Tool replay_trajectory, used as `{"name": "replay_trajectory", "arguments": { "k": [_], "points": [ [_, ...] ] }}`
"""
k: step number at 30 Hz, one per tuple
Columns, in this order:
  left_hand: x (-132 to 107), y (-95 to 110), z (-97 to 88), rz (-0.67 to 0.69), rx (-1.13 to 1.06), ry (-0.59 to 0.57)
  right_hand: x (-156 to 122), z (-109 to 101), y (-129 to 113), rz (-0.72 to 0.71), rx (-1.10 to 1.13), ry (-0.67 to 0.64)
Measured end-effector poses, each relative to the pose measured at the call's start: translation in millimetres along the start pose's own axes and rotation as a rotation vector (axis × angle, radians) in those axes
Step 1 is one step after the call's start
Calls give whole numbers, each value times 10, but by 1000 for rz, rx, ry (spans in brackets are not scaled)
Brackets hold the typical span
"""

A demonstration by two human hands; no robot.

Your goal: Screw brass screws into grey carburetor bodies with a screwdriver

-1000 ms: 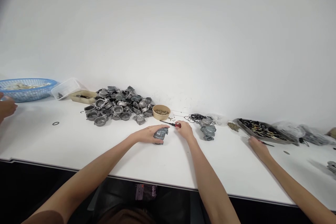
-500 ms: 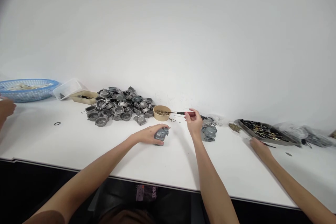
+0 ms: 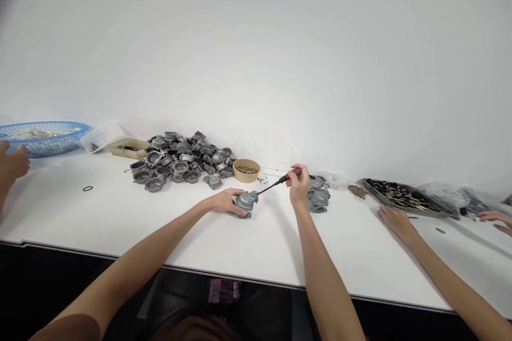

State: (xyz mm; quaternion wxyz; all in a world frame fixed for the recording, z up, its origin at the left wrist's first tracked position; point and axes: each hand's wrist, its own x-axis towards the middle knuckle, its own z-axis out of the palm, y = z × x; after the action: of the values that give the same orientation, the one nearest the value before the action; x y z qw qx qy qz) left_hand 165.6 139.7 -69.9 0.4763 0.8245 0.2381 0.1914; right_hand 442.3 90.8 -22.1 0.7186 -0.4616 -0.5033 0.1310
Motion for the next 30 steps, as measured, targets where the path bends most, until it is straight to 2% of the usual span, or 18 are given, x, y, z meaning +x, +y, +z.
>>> {"name": "replay_trajectory", "arguments": {
  "k": [3,8,17,27,30],
  "points": [
    [16,7,20,-90,-73,-3,-9,6,-24,3,-6,-27],
    [31,-2,11,-138,-114,18,-36,38,-88,-24,-40,-78],
    [20,16,21,-148,-91,9,-18,47,-16,-26,40,-94],
    [55,-45,22,-143,-69,-3,-22,28,127,-15,-39,-188],
    [53,-40,21,-144,-71,-7,-13,82,135,-8,-43,-185]
  ]
}}
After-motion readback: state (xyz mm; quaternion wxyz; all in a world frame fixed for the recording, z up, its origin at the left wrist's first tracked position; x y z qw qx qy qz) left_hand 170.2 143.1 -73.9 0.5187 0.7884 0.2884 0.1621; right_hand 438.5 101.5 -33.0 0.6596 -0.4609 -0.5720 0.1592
